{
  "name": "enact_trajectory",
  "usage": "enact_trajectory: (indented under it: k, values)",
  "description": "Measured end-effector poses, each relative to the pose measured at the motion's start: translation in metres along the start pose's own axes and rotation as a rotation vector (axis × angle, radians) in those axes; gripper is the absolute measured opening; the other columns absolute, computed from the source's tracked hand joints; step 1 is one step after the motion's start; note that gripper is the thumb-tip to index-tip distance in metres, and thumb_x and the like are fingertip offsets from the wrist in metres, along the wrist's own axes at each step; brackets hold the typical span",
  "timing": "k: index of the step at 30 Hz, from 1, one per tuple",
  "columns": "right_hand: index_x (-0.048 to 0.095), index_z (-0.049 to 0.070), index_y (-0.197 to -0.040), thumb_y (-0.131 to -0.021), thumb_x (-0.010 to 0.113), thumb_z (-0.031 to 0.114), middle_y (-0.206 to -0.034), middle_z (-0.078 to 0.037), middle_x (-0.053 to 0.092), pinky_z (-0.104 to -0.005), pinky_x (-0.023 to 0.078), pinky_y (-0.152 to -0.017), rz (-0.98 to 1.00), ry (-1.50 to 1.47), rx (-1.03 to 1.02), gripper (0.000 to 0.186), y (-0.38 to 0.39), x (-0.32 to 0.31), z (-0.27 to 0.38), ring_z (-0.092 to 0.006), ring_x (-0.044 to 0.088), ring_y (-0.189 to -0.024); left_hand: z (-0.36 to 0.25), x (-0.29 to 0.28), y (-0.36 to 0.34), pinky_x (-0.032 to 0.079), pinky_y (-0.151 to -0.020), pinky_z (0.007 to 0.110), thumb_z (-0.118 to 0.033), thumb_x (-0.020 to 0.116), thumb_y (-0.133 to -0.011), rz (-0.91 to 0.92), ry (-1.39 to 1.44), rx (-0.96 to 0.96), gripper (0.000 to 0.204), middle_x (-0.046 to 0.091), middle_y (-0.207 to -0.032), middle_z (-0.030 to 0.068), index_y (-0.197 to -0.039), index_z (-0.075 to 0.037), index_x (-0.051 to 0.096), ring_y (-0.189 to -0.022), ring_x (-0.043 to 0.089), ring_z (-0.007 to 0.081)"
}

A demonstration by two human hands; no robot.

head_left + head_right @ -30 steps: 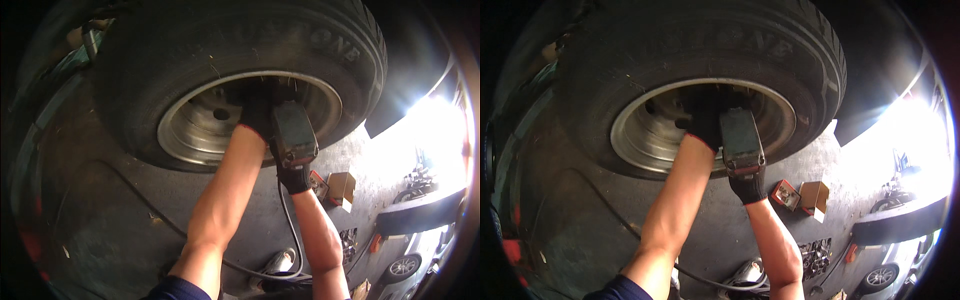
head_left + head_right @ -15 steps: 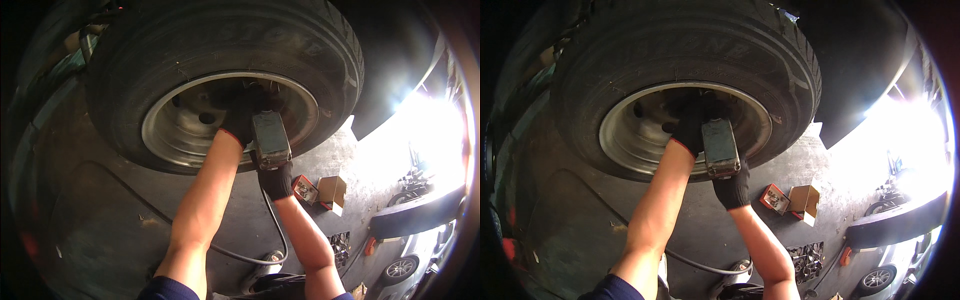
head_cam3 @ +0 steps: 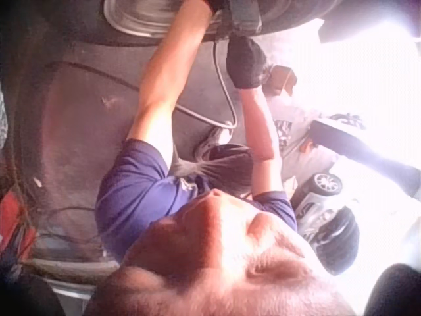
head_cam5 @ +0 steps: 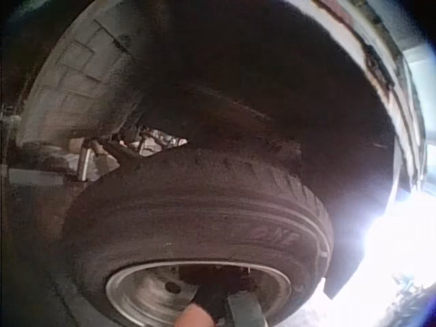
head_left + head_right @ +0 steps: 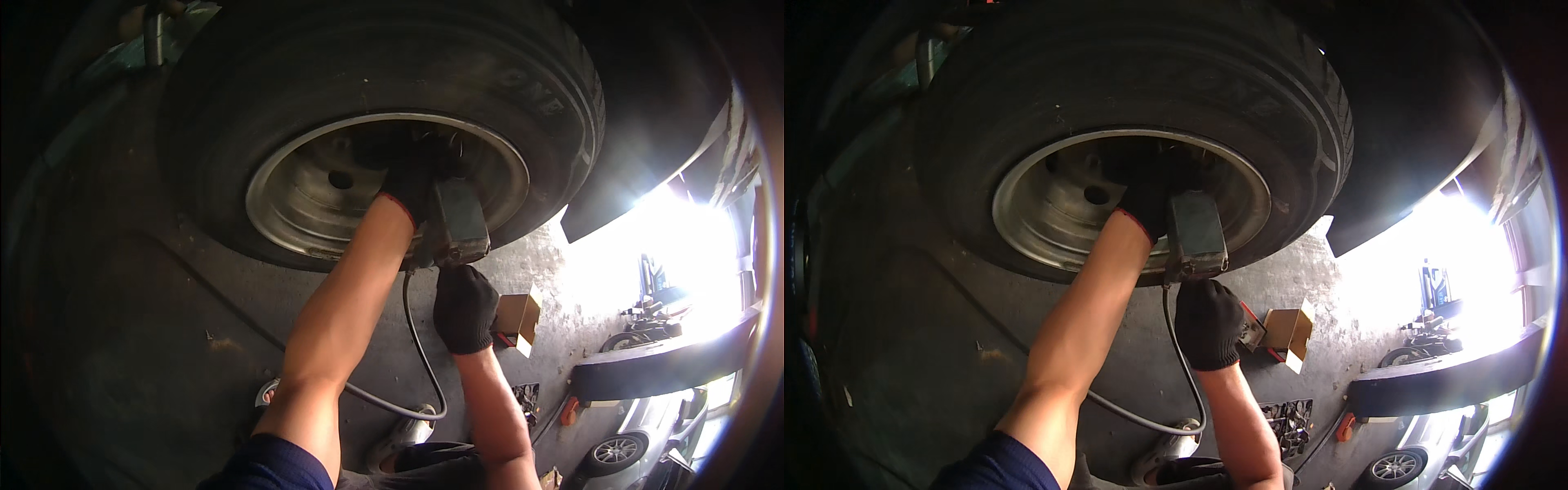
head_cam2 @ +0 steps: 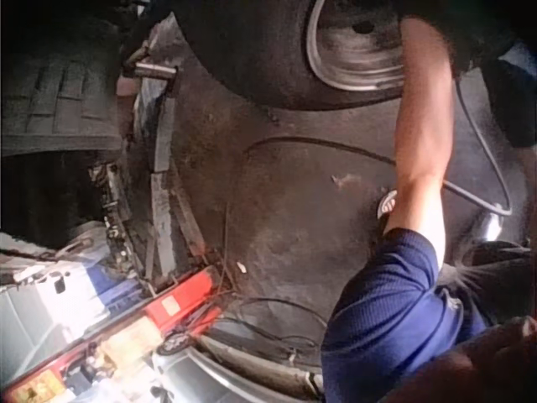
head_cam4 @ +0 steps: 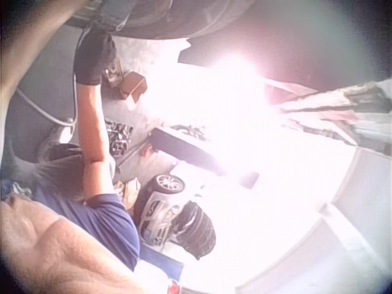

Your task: The person uses a pneumatic impact wrench to loosen and remove lug nuts from a car wheel. After removing the nuts, the person detaches the wheel from the hub and sets it aside.

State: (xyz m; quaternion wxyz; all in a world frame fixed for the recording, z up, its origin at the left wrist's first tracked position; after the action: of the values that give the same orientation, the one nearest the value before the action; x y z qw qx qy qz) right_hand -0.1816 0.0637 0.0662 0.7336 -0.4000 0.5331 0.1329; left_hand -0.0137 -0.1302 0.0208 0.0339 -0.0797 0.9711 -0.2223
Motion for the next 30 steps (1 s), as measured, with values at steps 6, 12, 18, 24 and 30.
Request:
enact_trajectory:
  k: [6, 12, 18, 24, 30]
  values:
    - [0.068, -0.006, -0.112, -0.107, 0.052, 0.015, -0.094, -0.015, 0.074, -0.0367, 0.061, -0.078, -0.066, -1.268, 0.491, 0.026, 0.026, 0.060, -0.019, -0.0243, 0.076, -0.088, -0.032, -0.014, 0.021, 0.057, -0.091, 0.036, -0.023, 0.060, -0.104, -0.069, 0.074, 0.075, 0.032, 0.072, -0.119, 0.0140, -0.127, -0.002, 0.068, -0.105, 0.069, 0.0241]
    - [0.065, -0.002, -0.122, -0.105, 0.060, 0.013, -0.111, -0.016, 0.072, -0.0378, 0.057, -0.090, -0.307, -0.577, 0.174, 0.024, 0.012, 0.046, -0.012, -0.0257, 0.072, -0.099, -0.010, -0.014, 0.005, 0.055, -0.098, 0.038, -0.027, 0.056, -0.108, -0.152, 0.247, 0.112, 0.037, 0.069, -0.129, 0.0131, -0.136, -0.003, 0.062, -0.113, 0.067, 0.0233]
    - [0.048, 0.001, -0.154, -0.102, 0.066, 0.010, -0.150, -0.017, 0.057, -0.0442, 0.040, -0.119, 0.040, -0.724, 0.174, 0.056, -0.026, 0.110, -0.050, -0.0317, 0.053, -0.140, -0.005, -0.003, -0.007, 0.055, -0.100, 0.037, -0.027, 0.050, -0.112, -0.027, 0.009, -0.013, 0.038, 0.067, -0.134, 0.0107, -0.142, -0.005, 0.058, -0.115, 0.066, 0.0218]
    - [0.048, 0.003, -0.157, -0.102, 0.062, 0.013, -0.159, -0.022, 0.051, -0.0471, 0.035, -0.124, -0.190, -0.131, -0.164, 0.058, -0.037, 0.110, -0.045, -0.0374, 0.046, -0.150, -0.016, -0.016, 0.000, 0.056, -0.097, 0.037, -0.027, 0.051, -0.111, -0.041, 0.014, -0.101, 0.037, 0.068, -0.129, 0.0103, -0.140, -0.005, 0.060, -0.113, 0.066, 0.0211]
    - [0.056, 0.006, -0.153, -0.099, 0.065, 0.017, -0.157, -0.022, 0.053, -0.0560, 0.034, -0.123, -0.231, -0.041, -0.281, 0.056, -0.034, 0.096, -0.034, -0.0431, 0.047, -0.147, -0.013, -0.019, -0.002, 0.057, -0.095, 0.037, -0.027, 0.054, -0.110, -0.054, 0.032, -0.097, 0.036, 0.069, -0.126, 0.0102, -0.137, -0.005, 0.061, -0.110, 0.067, 0.0210]
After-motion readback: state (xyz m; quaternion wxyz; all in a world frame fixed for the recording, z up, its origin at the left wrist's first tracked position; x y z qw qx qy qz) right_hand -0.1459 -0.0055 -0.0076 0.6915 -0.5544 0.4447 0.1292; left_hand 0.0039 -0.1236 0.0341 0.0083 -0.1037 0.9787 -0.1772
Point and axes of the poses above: each hand's wrist, its own y-axis away from the middle knuckle, its own x-axis out of the palm, z = x × y, the point moved 8 cm from there along -y, towards the middle knuckle
